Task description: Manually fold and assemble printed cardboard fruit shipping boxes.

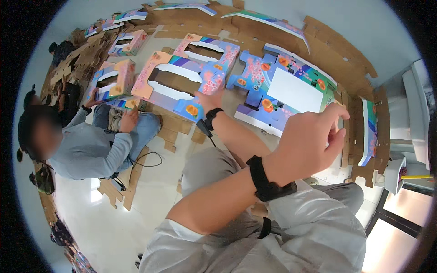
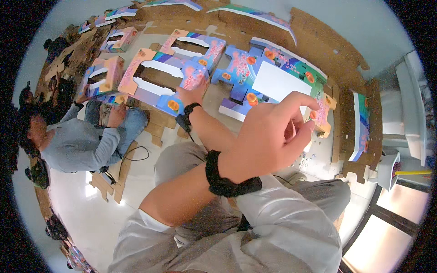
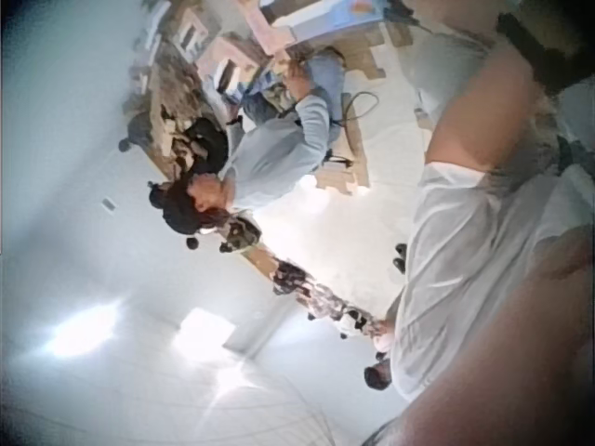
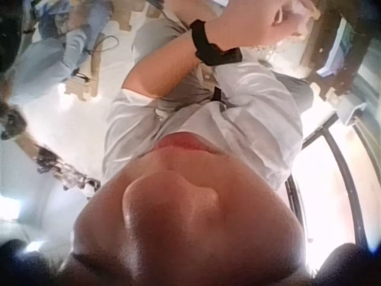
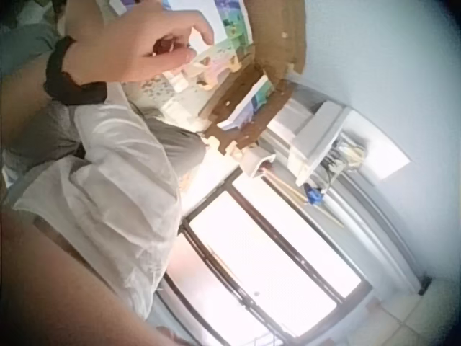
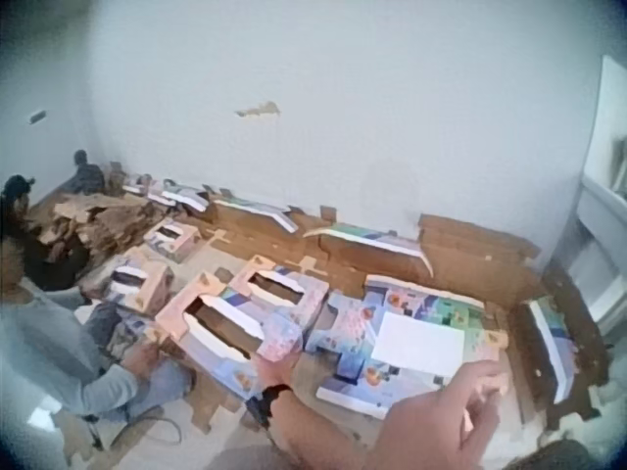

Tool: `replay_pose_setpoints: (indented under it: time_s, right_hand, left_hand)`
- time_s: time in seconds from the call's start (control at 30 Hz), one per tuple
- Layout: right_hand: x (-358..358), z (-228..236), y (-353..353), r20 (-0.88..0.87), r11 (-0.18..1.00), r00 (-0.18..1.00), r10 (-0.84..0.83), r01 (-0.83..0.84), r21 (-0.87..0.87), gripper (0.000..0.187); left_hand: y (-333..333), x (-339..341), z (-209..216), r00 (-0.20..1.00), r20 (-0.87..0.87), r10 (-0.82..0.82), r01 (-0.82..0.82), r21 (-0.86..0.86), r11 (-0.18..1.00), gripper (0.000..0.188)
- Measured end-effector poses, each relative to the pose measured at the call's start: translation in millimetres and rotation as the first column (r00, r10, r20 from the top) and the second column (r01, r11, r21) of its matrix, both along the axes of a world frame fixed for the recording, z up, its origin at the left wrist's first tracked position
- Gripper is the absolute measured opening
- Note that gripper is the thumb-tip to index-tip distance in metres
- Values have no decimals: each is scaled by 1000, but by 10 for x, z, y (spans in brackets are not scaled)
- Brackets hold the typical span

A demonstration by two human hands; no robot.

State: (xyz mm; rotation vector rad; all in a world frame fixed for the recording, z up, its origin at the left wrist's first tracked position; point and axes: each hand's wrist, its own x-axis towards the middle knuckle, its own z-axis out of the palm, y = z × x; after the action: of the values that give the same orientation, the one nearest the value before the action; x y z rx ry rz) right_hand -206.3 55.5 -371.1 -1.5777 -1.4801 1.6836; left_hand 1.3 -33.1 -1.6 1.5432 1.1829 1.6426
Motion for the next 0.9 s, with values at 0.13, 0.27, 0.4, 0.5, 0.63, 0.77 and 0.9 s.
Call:
replay_pose_setpoints:
  time_s: [0.13, 0.27, 0.4, 0.5, 0.63, 0.77, 0.9]
  right_hand:
    - [577, 254, -40, 51, 998, 998, -40, 38, 40, 100]
    - [1445, 905, 9, 126, 971, 974, -187, 164, 174, 98]
    - [2779, 1608, 298, 62, 993, 995, 76, -81, 80, 95]
    - [3515, 2071, 569, -242, 829, 946, -213, 307, 468, 80]
    - [5036, 2916, 595, -318, 700, 929, -190, 356, 620, 92]
    - [6019, 3408, 12, -254, 521, 916, -310, 388, 760, 96]
    - [6362, 3409, -477, -364, 315, 885, -289, 447, 837, 101]
  left_hand:
    - [-14, 23, 23, 994, -101, 38, -32, 56, 998, 25]
    - [-31, 99, -2, 988, -154, 15, -22, -40, 999, 24]
    - [17, 141, 47, 949, -257, 180, -165, 81, 983, 30]
    - [63, -91, 144, 740, -306, 600, -430, 470, 771, 40]
    - [154, -350, 237, 311, -439, 843, -700, 494, 516, 80]
    - [241, -70, 289, 634, -469, 614, -532, 312, 787, 106]
    - [265, 429, 349, 662, -525, 534, -498, 223, 838, 107]
